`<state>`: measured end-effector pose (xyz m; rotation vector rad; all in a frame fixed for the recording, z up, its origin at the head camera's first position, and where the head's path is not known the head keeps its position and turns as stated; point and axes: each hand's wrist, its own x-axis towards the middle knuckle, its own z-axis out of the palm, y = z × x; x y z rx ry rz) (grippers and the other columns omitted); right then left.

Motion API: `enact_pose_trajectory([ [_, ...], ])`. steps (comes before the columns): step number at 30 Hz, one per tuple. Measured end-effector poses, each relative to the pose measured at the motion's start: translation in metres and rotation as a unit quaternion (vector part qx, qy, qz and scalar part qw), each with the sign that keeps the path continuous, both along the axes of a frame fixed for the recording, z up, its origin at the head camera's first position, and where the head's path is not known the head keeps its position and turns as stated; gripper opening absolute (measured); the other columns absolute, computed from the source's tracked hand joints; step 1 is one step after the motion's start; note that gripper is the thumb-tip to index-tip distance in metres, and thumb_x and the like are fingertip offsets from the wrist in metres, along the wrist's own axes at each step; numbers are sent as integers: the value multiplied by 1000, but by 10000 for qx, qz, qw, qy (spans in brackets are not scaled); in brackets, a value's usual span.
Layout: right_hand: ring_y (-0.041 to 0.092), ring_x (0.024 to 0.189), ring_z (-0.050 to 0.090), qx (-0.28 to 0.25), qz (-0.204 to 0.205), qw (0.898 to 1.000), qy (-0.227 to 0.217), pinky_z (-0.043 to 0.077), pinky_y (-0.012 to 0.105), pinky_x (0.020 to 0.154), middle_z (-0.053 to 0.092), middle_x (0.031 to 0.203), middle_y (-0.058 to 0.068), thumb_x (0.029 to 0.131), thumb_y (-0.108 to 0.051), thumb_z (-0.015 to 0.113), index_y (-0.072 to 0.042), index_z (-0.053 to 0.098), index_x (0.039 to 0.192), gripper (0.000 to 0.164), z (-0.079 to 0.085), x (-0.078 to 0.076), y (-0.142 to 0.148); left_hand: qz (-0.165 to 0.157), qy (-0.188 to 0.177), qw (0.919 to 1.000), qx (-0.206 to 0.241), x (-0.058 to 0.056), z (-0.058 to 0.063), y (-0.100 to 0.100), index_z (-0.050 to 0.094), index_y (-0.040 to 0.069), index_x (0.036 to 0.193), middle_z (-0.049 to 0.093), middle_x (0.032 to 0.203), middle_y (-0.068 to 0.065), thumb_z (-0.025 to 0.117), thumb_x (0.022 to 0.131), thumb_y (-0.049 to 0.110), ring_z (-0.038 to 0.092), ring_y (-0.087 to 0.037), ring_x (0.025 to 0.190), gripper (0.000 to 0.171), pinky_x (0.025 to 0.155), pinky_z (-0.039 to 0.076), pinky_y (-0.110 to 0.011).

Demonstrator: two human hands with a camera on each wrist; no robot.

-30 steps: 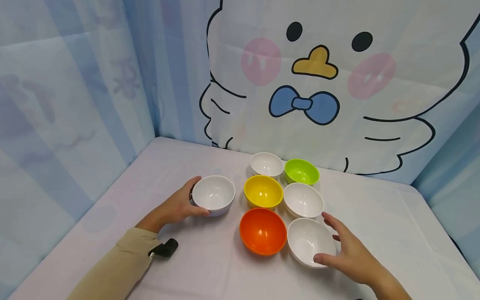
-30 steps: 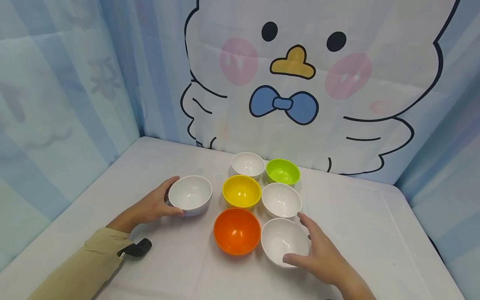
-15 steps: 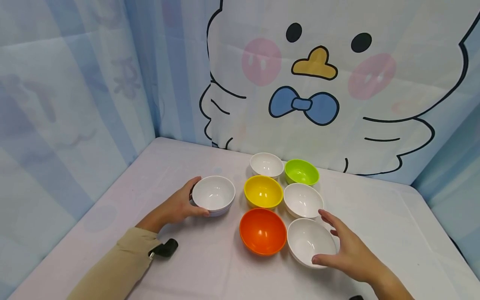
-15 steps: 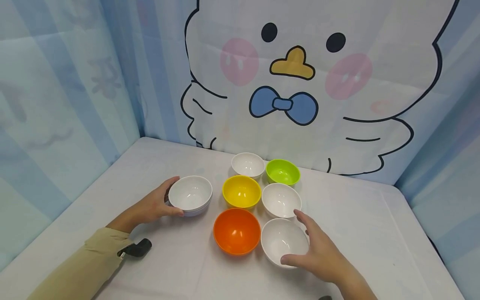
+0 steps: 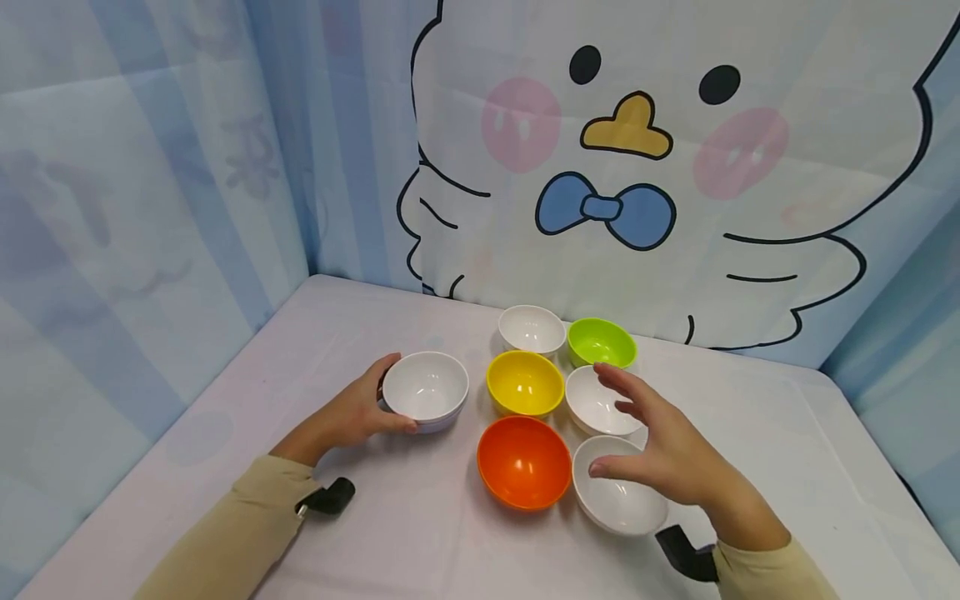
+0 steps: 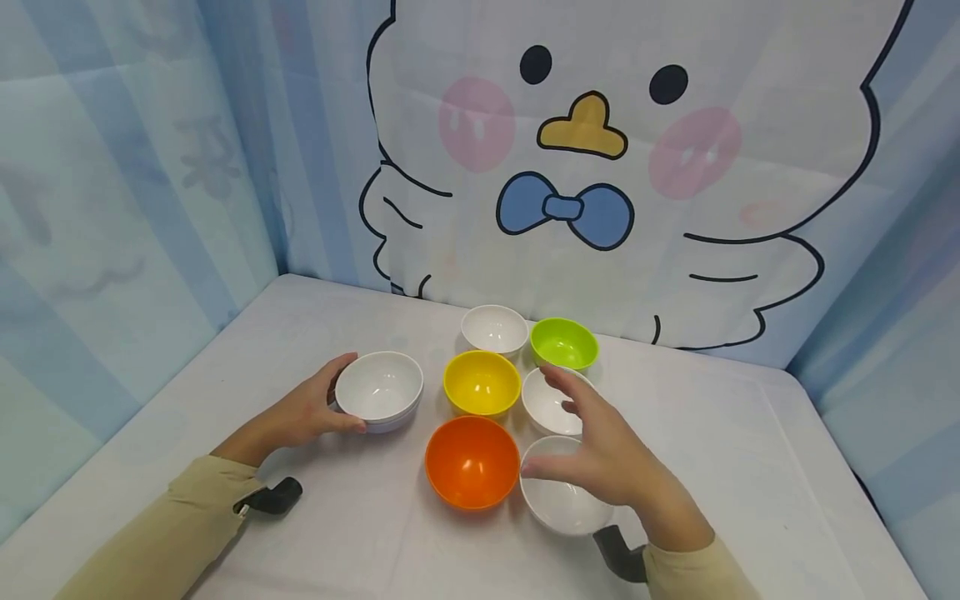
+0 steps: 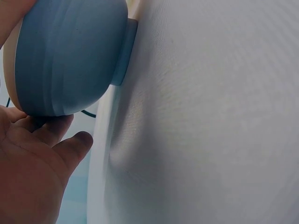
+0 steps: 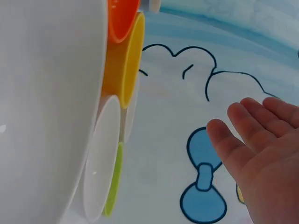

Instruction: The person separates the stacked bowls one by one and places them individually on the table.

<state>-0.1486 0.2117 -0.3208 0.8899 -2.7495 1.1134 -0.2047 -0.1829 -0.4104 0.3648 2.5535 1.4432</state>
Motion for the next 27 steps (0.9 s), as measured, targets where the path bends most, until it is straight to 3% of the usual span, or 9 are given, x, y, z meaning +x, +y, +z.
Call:
enact_pose_trajectory([
  [10, 30, 138, 41, -444, 704, 9961, -292, 40, 55, 107, 41, 154, 12, 77, -26, 86, -7, 35, 153, 94, 14, -24, -54, 34, -55, 10000, -16, 1, 3, 1, 11, -4, 156, 26, 158, -26, 89, 76, 32, 29, -42, 143, 118, 115, 24, -57],
  [19, 27, 139, 39, -329, 803, 9932, -772, 36, 52, 110, 39, 155, 7, 74, -27, 86, -12, 34, 155, 97, 12, -42, -100, 41, -56, 10000, -21, 1, 2, 0, 11, -5, 156, 26, 157, -26, 89, 76, 34, 30, -43, 142, 118, 114, 26, -58],
  [27, 31, 136, 43, 133, 487, 9933, -1036, 39, 49, 109, 40, 155, 7, 76, -35, 85, -14, 34, 155, 97, 3, -64, -125, 10, 41, 10000, 40, 1, 0, 0, 13, -6, 155, 29, 156, -26, 89, 76, 33, 33, -42, 140, 116, 113, 28, -57],
])
